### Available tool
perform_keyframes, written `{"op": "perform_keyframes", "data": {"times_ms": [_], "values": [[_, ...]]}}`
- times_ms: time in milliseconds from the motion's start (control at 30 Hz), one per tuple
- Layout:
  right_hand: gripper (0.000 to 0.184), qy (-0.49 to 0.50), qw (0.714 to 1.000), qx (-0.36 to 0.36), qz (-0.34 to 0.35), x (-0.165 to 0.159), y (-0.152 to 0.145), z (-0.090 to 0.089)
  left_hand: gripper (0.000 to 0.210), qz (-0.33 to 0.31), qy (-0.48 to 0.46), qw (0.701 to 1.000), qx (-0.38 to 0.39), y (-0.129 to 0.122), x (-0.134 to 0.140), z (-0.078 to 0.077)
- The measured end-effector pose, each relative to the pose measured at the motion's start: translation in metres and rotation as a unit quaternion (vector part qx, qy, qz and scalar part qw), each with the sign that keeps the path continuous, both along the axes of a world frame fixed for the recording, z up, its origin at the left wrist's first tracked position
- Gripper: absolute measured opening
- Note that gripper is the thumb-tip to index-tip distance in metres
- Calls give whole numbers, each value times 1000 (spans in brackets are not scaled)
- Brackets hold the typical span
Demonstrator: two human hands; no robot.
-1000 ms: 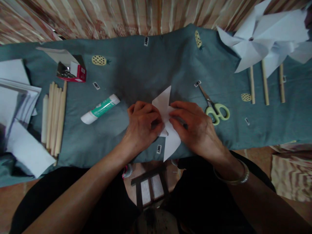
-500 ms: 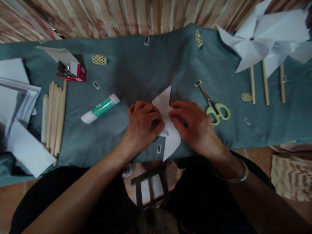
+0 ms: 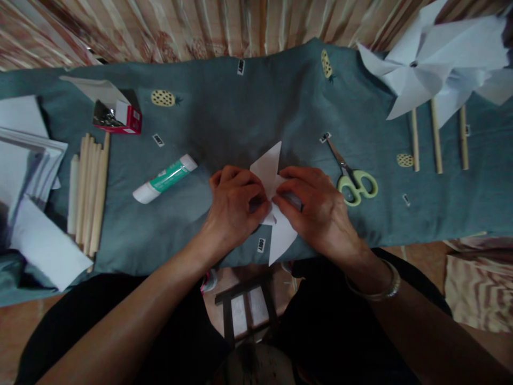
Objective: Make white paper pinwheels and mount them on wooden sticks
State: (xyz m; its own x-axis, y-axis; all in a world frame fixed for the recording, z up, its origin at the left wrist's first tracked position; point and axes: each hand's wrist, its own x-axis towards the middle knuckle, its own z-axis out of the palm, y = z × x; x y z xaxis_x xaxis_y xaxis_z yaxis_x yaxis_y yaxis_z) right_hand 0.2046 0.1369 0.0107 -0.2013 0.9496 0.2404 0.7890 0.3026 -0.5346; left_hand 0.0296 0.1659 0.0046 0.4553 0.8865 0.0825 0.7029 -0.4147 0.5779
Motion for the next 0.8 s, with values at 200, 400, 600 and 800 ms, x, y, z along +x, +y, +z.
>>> {"op": "perform_keyframes", "data": {"times_ms": [200,400,600,800], "values": [[6,-20,1000,-2,-5,-3,2,-2,13,0,8,1000,3,-1,0,0],[26,-51,998,-26,-38,-7,8,1,14,2,-36,999,-2,3,-7,5],[52,-101,992,-73,-32,-5,17,6,22,53,-78,995,9,9,-25,6],[58,-143,981,-132,-27,-7,27,17,38,78,-98,990,-60,9,-26,3]]}}
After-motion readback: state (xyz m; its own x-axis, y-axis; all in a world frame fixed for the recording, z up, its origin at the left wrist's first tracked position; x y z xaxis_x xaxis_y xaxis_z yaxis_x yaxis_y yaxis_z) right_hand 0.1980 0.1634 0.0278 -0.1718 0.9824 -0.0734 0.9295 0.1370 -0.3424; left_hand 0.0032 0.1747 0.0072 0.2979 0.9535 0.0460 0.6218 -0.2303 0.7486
